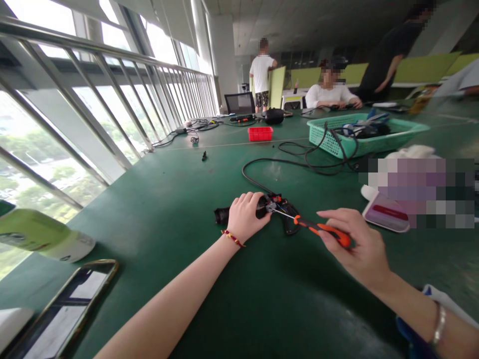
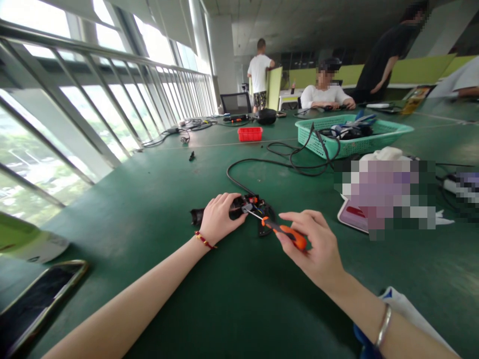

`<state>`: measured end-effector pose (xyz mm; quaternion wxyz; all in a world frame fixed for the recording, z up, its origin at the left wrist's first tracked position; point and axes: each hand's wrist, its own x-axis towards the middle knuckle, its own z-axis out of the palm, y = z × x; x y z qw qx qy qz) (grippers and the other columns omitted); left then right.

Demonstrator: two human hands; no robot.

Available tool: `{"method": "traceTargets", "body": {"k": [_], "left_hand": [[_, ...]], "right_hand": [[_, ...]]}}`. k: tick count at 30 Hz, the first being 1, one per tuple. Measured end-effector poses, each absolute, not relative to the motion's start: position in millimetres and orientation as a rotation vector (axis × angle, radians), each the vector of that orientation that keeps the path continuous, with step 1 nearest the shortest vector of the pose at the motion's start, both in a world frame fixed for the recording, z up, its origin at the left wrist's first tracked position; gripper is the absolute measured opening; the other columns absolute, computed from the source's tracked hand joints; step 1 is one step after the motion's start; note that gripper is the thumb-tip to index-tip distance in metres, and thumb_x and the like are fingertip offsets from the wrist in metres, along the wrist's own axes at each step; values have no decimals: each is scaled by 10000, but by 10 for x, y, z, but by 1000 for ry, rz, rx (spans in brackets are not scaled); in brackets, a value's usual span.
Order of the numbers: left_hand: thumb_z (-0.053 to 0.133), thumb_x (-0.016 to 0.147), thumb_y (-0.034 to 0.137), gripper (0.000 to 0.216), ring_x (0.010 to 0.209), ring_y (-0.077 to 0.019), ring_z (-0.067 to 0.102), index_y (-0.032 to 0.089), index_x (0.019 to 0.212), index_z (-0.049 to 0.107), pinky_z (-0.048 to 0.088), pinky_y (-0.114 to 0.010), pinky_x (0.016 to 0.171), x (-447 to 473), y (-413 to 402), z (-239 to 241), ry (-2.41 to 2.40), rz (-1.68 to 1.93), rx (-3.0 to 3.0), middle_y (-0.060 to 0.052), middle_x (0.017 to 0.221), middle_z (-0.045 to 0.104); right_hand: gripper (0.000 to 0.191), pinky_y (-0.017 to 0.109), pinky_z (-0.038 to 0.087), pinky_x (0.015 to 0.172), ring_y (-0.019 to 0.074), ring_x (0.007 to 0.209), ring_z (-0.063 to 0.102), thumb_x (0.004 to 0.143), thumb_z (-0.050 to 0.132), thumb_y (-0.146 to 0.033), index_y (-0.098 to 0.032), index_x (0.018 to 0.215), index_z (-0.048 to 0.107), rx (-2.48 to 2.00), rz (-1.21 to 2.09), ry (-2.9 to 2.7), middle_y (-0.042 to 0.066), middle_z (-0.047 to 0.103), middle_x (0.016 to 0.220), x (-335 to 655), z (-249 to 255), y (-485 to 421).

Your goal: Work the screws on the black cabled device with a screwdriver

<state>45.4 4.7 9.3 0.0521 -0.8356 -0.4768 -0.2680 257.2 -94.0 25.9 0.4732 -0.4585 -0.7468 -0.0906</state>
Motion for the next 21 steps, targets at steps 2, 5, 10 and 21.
{"method": "traceTargets", "body": {"k": [2, 5, 10, 21], "left_hand": [[584, 762, 390, 371, 915, -213, 557, 211, 1079, 517, 428, -335, 781, 455, 47, 90, -1452, -816, -2542, -34, 977, 618], [584, 763, 388, 368, 913, -214, 556, 215, 1080, 515, 427, -333, 778, 452, 48, 86, -1459, -805, -2541, -34, 970, 617], [586, 763, 393, 381, 908, -213, 555, 208, 1088, 513, 424, -334, 773, 448, 53, 75, -1445, -812, -2541, -35, 969, 614], [590, 760, 402, 387, 905, -212, 558, 212, 1089, 513, 425, -332, 777, 448, 61, 72, -1439, -805, -2543, -34, 971, 616]], "right_hand": [[269, 416, 501, 762, 214, 814, 587, 800, 579, -232, -237, 1066, 536, -1120, -255, -1805, 42, 610, 824, 2568, 270, -931], [412, 479, 459, 886, 230, 891, 583, 758, 615, -194, -226, 1150, 493, -1044, -326, -1737, 51, 601, 896, 2563, 262, -908], [350, 462, 456, 869, 215, 827, 605, 758, 630, -203, -237, 1090, 524, -1051, -342, -1769, 33, 628, 860, 2568, 270, -920], [398, 498, 400, 952, 204, 799, 613, 769, 600, -197, -252, 1146, 485, -1066, -346, -1747, 26, 625, 879, 2565, 271, -929]]}}
